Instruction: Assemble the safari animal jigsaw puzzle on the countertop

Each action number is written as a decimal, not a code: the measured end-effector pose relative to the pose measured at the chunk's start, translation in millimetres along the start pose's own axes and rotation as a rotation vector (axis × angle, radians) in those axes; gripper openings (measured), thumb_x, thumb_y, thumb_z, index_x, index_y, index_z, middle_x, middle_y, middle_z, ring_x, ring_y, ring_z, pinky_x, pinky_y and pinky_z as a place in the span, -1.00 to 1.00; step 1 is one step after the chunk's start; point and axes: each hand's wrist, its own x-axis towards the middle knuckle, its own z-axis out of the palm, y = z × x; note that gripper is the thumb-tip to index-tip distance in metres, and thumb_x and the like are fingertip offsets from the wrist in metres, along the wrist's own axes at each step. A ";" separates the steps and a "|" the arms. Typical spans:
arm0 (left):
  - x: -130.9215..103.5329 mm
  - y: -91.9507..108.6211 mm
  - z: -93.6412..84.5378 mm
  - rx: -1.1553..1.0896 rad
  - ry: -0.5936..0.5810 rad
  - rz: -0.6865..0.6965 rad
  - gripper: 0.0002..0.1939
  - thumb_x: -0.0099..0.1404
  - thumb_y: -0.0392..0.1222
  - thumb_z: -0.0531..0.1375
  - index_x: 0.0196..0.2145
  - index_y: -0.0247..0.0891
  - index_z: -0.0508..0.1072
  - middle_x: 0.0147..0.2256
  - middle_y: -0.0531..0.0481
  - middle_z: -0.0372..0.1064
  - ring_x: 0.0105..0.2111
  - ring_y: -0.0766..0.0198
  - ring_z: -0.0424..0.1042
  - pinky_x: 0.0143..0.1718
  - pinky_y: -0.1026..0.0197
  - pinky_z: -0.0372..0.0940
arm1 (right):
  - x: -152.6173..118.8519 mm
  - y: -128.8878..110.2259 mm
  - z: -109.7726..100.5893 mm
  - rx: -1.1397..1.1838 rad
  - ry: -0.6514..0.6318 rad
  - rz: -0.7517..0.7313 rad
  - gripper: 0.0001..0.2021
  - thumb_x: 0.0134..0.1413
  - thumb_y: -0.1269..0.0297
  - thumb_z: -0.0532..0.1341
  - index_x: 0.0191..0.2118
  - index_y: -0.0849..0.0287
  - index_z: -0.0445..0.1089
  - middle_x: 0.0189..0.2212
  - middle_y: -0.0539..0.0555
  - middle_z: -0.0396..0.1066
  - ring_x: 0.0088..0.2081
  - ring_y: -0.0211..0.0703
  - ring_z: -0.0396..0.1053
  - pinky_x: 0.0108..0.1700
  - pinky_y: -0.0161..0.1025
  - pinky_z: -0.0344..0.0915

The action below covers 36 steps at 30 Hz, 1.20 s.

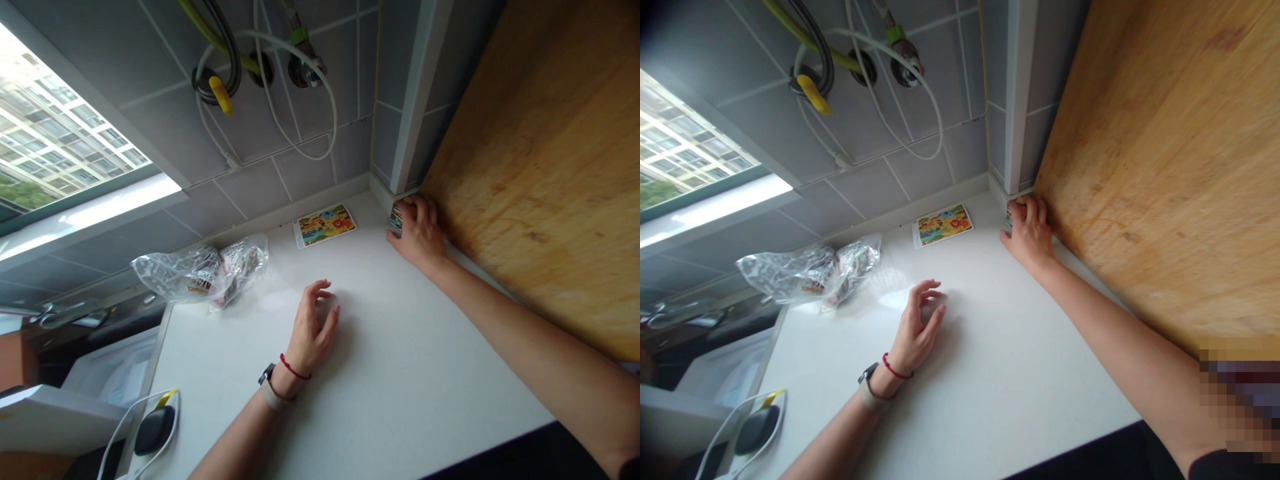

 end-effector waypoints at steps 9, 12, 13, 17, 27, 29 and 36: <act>0.0 -0.4 -0.7 0.020 -0.005 0.011 -0.60 0.53 -0.18 0.15 0.26 -0.11 0.21 0.19 -0.19 0.33 0.06 0.13 0.46 0.18 -0.04 0.33 | 2.0 13.2 3.3 0.087 0.026 -0.028 -0.37 0.10 0.30 0.35 0.31 0.23 0.35 0.25 0.41 0.24 0.31 0.46 0.16 0.23 0.28 0.37; 0.1 0.3 -0.9 0.031 -0.007 0.010 -0.61 0.52 -0.18 0.15 0.25 -0.11 0.23 0.17 -0.19 0.34 0.07 0.11 0.45 0.16 -0.03 0.34 | 1.3 15.4 4.9 0.115 0.043 -0.047 -0.38 0.10 0.30 0.35 0.30 0.24 0.36 0.25 0.41 0.24 0.31 0.45 0.17 0.30 0.29 0.31; 0.1 0.6 -1.0 0.037 -0.008 0.010 -0.61 0.52 -0.18 0.15 0.25 -0.11 0.23 0.15 -0.19 0.34 0.07 0.11 0.45 0.15 -0.03 0.35 | 1.0 15.6 5.2 0.123 0.046 -0.052 -0.38 0.11 0.30 0.35 0.30 0.25 0.37 0.25 0.42 0.24 0.31 0.45 0.17 0.31 0.30 0.30; 0.3 1.6 -1.5 0.049 -0.014 0.021 -0.61 0.51 -0.20 0.15 0.24 -0.12 0.25 0.11 -0.17 0.35 0.06 0.10 0.44 0.13 -0.02 0.35 | -0.4 15.6 3.4 0.148 0.058 -0.054 -0.44 0.15 0.29 0.32 0.27 0.21 0.39 0.23 0.40 0.29 0.29 0.45 0.22 0.29 0.33 0.31; 2.9 2.9 -2.5 0.073 -0.041 0.070 -0.77 0.50 -0.25 0.14 0.09 -0.13 0.34 0.11 -0.17 0.40 0.15 0.05 0.42 0.18 -0.04 0.32 | -4.1 20.9 4.2 0.194 0.065 -0.048 -0.40 0.08 0.28 0.37 0.26 0.22 0.40 0.23 0.39 0.35 0.25 0.41 0.29 0.30 0.30 0.31; 3.1 3.0 -2.7 0.073 -0.047 0.077 -0.79 0.50 -0.25 0.14 0.07 -0.14 0.35 0.11 -0.18 0.40 0.17 0.04 0.41 0.19 -0.05 0.31 | -4.6 22.6 8.7 0.206 0.054 -0.068 -0.35 0.06 0.26 0.39 0.29 0.19 0.37 0.29 0.37 0.30 0.34 0.46 0.20 0.34 0.36 0.27; 2.7 1.4 -2.9 0.073 -0.046 0.094 -0.77 0.50 -0.27 0.15 0.08 -0.15 0.37 0.11 -0.19 0.41 0.17 0.05 0.41 0.20 -0.06 0.31 | -3.4 26.5 15.1 0.291 0.081 -0.143 -0.42 0.08 0.37 0.34 0.26 0.22 0.40 0.26 0.38 0.30 0.31 0.42 0.22 0.38 0.35 0.23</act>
